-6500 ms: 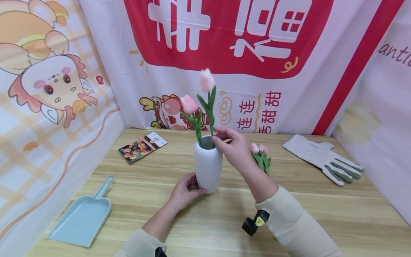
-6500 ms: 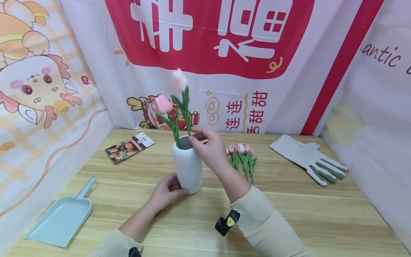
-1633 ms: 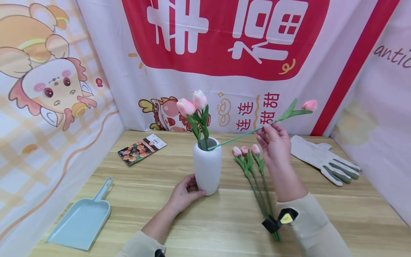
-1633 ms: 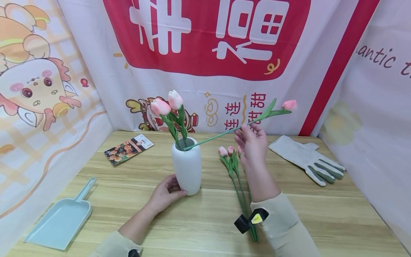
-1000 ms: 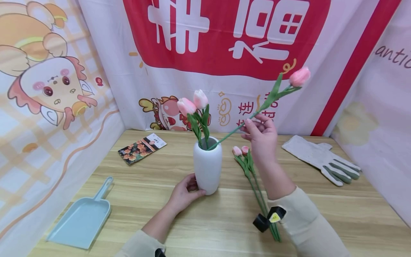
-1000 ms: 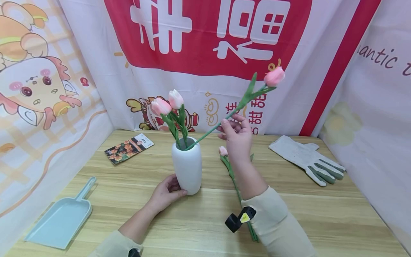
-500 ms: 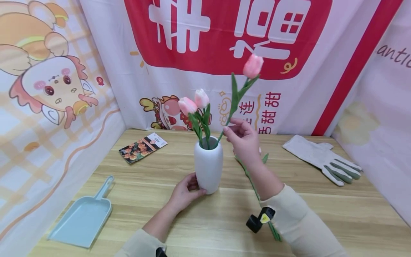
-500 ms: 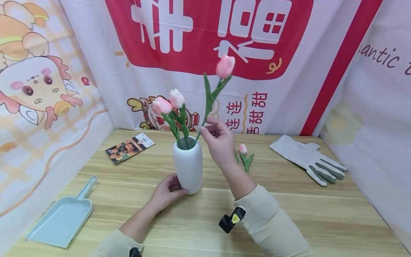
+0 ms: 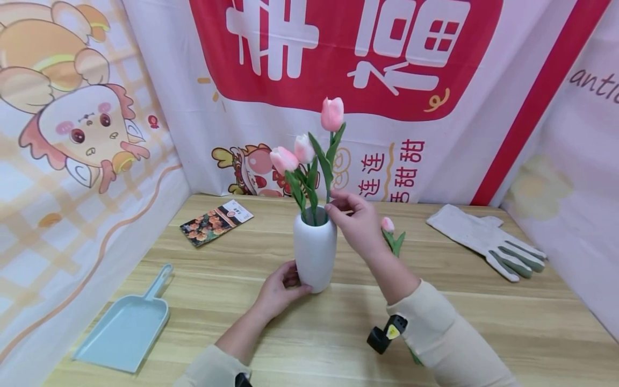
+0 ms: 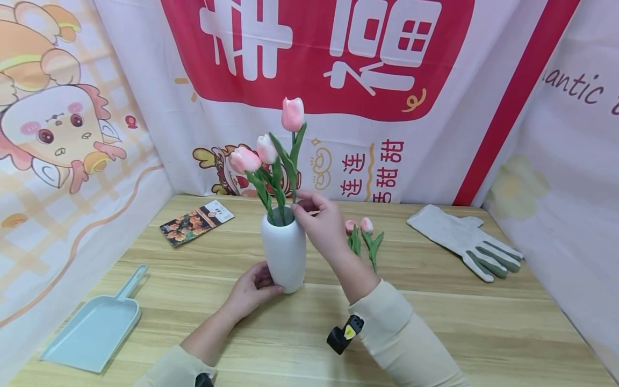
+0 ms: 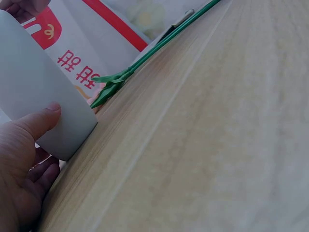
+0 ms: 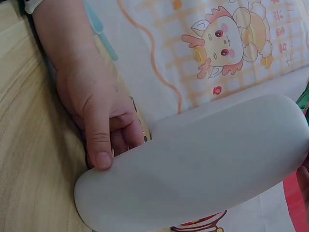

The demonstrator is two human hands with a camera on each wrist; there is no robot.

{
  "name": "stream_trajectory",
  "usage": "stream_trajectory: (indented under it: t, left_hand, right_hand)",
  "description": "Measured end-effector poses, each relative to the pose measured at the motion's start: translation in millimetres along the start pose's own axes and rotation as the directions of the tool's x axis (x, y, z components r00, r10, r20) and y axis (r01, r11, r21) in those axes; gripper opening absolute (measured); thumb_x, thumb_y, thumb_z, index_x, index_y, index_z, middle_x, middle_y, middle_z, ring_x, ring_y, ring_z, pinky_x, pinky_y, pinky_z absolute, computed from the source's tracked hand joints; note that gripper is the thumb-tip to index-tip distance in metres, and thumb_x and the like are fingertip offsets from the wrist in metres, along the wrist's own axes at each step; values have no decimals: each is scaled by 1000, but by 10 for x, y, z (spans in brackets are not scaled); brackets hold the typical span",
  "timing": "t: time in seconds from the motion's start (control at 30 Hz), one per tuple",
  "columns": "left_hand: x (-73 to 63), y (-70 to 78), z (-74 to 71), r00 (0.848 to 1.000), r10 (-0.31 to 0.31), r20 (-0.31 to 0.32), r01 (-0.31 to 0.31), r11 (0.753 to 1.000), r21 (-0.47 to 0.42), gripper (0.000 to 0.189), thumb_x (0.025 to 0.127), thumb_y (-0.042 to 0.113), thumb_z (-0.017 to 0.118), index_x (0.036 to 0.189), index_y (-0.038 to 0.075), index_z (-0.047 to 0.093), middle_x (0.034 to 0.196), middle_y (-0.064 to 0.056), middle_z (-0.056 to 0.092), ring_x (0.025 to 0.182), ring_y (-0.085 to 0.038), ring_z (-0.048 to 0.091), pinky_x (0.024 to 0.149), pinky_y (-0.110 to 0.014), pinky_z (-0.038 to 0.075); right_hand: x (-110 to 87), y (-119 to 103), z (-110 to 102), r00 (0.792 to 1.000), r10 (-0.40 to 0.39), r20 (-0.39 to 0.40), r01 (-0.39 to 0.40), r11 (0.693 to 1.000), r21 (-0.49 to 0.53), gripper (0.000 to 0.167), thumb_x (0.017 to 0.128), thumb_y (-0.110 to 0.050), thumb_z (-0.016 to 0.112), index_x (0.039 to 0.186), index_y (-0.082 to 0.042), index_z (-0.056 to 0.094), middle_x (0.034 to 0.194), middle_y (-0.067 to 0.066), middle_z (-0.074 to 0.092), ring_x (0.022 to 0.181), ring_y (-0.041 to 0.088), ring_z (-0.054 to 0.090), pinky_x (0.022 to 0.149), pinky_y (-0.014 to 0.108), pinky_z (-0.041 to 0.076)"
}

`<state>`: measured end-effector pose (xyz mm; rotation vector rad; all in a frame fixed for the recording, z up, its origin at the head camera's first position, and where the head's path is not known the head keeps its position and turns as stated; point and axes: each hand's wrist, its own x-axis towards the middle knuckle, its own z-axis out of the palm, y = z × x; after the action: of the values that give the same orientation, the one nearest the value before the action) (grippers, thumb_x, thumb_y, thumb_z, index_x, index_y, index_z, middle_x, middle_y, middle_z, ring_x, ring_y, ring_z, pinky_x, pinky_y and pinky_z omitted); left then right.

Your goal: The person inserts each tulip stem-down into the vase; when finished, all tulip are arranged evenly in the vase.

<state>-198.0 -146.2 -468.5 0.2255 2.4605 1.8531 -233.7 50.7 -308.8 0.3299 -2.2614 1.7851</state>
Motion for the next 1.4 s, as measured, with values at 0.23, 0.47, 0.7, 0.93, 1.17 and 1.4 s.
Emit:
stream_trajectory:
  t: [0.23, 0.47, 0.7, 0.93, 1.17, 1.4]
  left_hand:
    - [3, 10, 3, 1000, -11, -4, 11, 1000, -10, 66, 78, 19, 83, 135, 7, 53, 126, -16, 65, 114, -30, 64, 102, -43, 52]
    - [-5, 21, 1, 1000, -2, 0, 2, 1000, -8, 65, 78, 19, 83, 134, 6, 54, 125, -16, 65, 113, -30, 64, 101, -44, 53]
    - [2, 3, 3, 1000, -13, 2, 13, 1000, -4, 66, 78, 21, 83, 136, 7, 53, 126, -16, 64, 114, -30, 64, 101, -44, 52]
    - [5, 3, 9, 1000, 16, -11, -16, 1000, -3, 64, 78, 17, 83, 134, 4, 54, 124, -17, 65, 111, -30, 65, 100, -44, 53]
    - [11, -13, 12, 1000, 14, -18, -14, 1000, -17, 64, 78, 16, 83, 134, 4, 54, 123, -17, 66, 111, -29, 65, 99, -43, 53]
    - [11, -34, 14, 1000, 8, -16, -8, 1000, -19, 65, 77, 17, 84, 134, 6, 54, 122, -14, 66, 111, -28, 65, 99, -42, 54]
  right_hand:
    - [3, -5, -3, 1000, -5, 14, 6, 999, -37, 31, 90, -14, 68, 120, -7, 69, 104, 15, 70, 94, 20, 62, 75, 20, 55]
    - [16, -2, -8, 1000, 11, 19, -11, 1000, -28, 33, 91, -16, 67, 123, -8, 68, 106, 15, 70, 95, 20, 62, 73, 19, 55]
    - [17, 18, -42, 998, 53, 28, -53, 999, -1, 33, 92, -18, 66, 124, -8, 67, 107, 14, 68, 94, 15, 59, 75, 18, 56]
    - [19, 123, -193, 988, 156, 15, -157, 983, 91, 34, 94, -23, 65, 126, -9, 65, 105, 6, 67, 90, 11, 61, 76, 19, 58]
    - [-22, 349, -414, 981, 183, -71, -169, 970, 173, 35, 93, -13, 66, 125, 1, 63, 85, -13, 65, 80, 2, 61, 71, 18, 58]
    - [-140, 615, -697, 960, 255, -117, -240, 962, 130, 37, 96, -16, 63, 128, 1, 58, 83, -19, 62, 79, -2, 59, 72, 16, 56]
